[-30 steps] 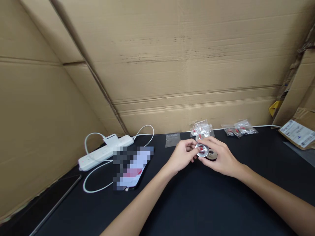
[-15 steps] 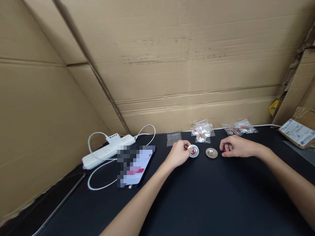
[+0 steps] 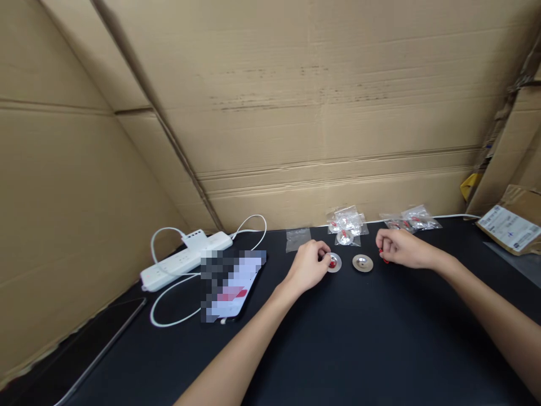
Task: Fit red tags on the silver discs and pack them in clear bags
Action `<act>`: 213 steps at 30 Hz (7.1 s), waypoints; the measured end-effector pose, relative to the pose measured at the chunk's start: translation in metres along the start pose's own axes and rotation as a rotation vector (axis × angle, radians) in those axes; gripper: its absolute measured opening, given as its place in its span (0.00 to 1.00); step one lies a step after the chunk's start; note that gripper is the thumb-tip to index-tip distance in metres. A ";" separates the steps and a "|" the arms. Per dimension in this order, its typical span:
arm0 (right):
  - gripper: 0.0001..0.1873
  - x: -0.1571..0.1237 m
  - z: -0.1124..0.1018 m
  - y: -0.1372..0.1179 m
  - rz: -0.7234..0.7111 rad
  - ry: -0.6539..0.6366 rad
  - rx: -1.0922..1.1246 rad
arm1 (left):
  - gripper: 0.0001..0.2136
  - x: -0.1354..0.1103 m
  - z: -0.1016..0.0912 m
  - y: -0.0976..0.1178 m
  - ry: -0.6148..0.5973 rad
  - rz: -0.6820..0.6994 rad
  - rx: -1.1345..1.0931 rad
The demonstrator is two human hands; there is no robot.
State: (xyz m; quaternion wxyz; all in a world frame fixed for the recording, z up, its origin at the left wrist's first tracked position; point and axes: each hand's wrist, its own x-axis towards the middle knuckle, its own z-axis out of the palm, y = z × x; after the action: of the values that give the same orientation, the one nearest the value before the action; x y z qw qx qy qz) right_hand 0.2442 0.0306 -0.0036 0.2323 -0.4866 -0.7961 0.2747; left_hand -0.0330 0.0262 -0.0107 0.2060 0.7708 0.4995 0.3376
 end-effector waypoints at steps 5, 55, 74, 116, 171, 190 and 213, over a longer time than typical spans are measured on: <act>0.11 0.005 0.010 -0.022 -0.069 0.097 0.307 | 0.07 -0.003 -0.003 0.012 0.135 0.059 0.109; 0.10 -0.001 0.040 -0.063 -0.052 0.085 0.786 | 0.11 -0.020 0.004 0.039 0.007 0.422 0.044; 0.10 0.000 0.048 -0.051 -0.138 0.155 0.483 | 0.10 -0.020 0.008 0.038 -0.004 0.391 0.196; 0.18 0.011 0.050 -0.019 0.109 0.084 0.639 | 0.13 -0.023 0.035 0.032 -0.004 0.304 -0.003; 0.15 0.006 0.082 -0.056 0.132 0.488 0.827 | 0.06 -0.026 0.034 0.049 0.147 0.073 -0.564; 0.11 0.001 0.077 -0.056 -0.039 0.476 0.345 | 0.08 -0.016 0.034 0.037 0.091 -0.200 -0.880; 0.07 0.001 0.068 -0.057 -0.165 0.487 0.354 | 0.08 -0.015 0.024 0.041 0.123 -0.268 -0.950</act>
State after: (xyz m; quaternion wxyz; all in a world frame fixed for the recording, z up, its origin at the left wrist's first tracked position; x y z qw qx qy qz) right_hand 0.1633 -0.0041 -0.0160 0.5188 -0.4240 -0.6936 0.2645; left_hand 0.0061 -0.0045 -0.0049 0.5462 0.4995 0.3963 0.5433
